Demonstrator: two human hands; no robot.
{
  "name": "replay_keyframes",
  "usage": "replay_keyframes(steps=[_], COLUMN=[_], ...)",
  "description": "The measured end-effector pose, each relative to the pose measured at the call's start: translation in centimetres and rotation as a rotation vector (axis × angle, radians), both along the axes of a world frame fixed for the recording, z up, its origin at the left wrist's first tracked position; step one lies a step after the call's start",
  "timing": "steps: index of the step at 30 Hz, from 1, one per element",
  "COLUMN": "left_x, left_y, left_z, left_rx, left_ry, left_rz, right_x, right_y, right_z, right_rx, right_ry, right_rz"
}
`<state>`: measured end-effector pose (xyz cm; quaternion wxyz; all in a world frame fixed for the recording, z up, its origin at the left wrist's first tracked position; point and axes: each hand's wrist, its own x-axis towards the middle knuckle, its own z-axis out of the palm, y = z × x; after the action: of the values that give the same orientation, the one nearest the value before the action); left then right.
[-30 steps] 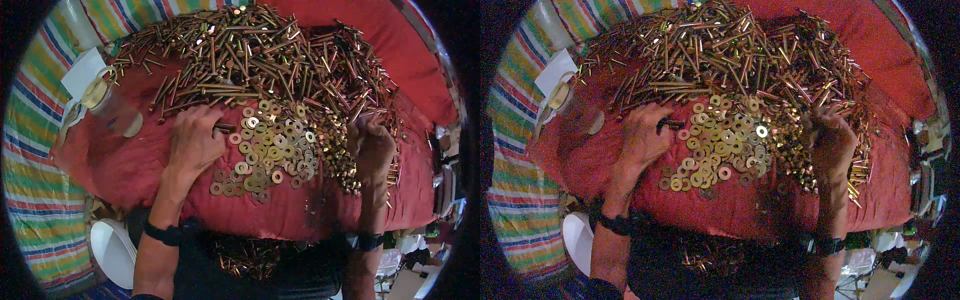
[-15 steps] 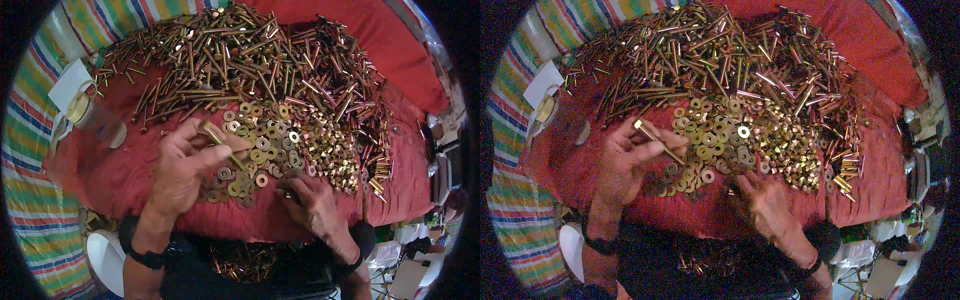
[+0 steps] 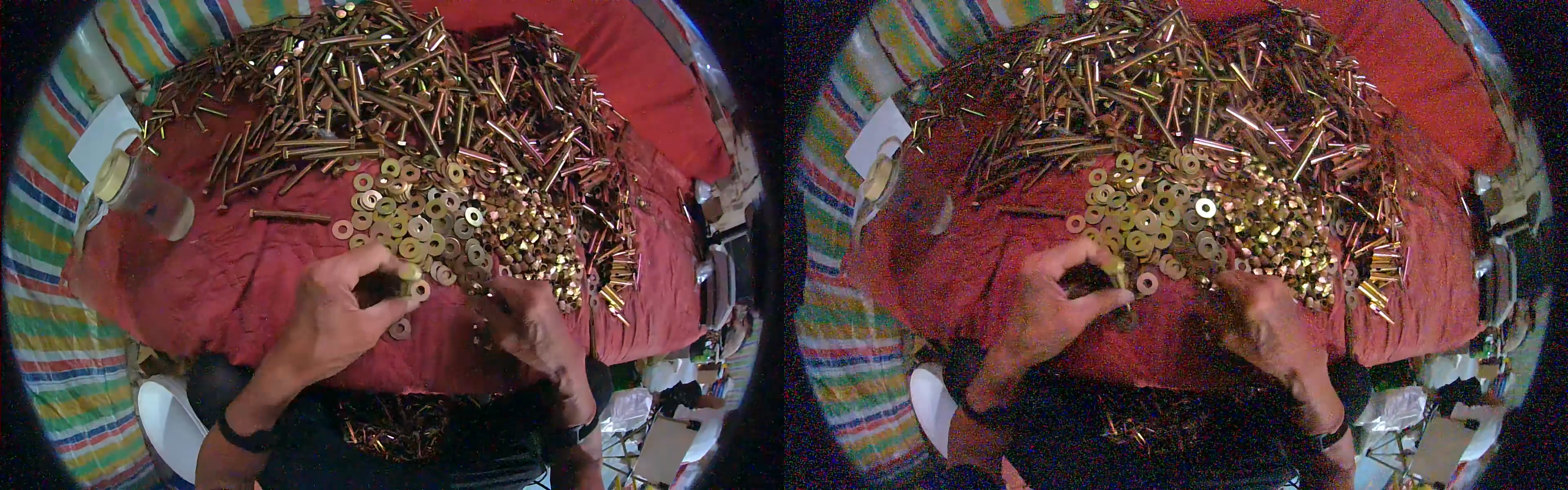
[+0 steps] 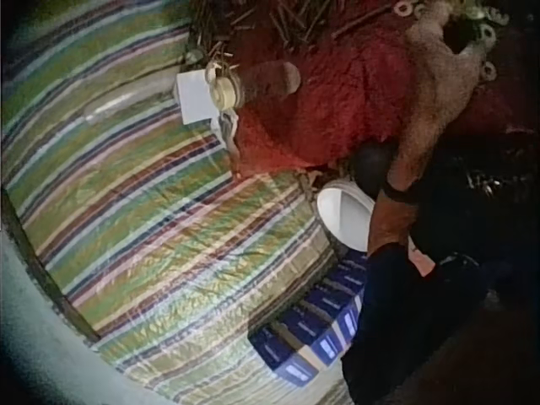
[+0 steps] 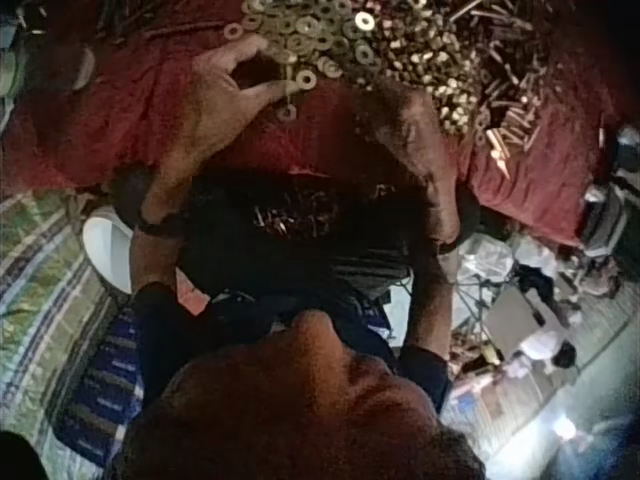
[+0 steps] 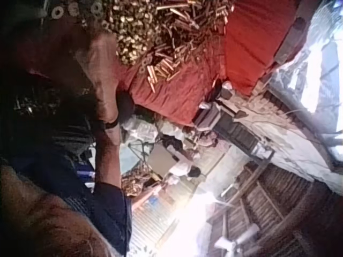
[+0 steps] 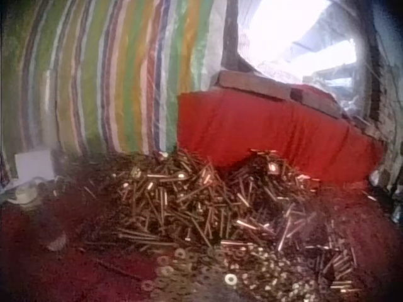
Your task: The person repeatedly picks up a brass-colored cylindrical fastener and a flat washer, then threads the washer onto the fastener by hand. The assembled units are placed into a growing pile on the red cloth. The person handles the fasteners and washers one at a time without using tools.
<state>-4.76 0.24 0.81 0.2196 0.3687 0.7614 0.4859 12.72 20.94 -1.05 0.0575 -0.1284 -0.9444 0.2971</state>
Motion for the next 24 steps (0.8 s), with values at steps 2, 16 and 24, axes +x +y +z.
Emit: replay_keyframes(steps=[2, 16, 24], left_x=[-0.3, 1.0, 2.3], left_y=[-0.5, 0.2, 0.6], left_z=[0.8, 0.1, -1.7], left_rx=[-0.085, 0.002, 0.248], left_ry=[0.082, -0.186, 0.352], left_rz=[0.011, -0.051, -0.148], right_x=[0.3, 0.1, 1.4], right_y=[0.4, -1.5, -0.6], right_z=[0.4, 1.2, 1.0], right_rx=[-0.162, -0.528, -0.309], right_ry=[-0.061, 0.098, 0.055], right_rz=[-0.049, -0.272, -0.032])
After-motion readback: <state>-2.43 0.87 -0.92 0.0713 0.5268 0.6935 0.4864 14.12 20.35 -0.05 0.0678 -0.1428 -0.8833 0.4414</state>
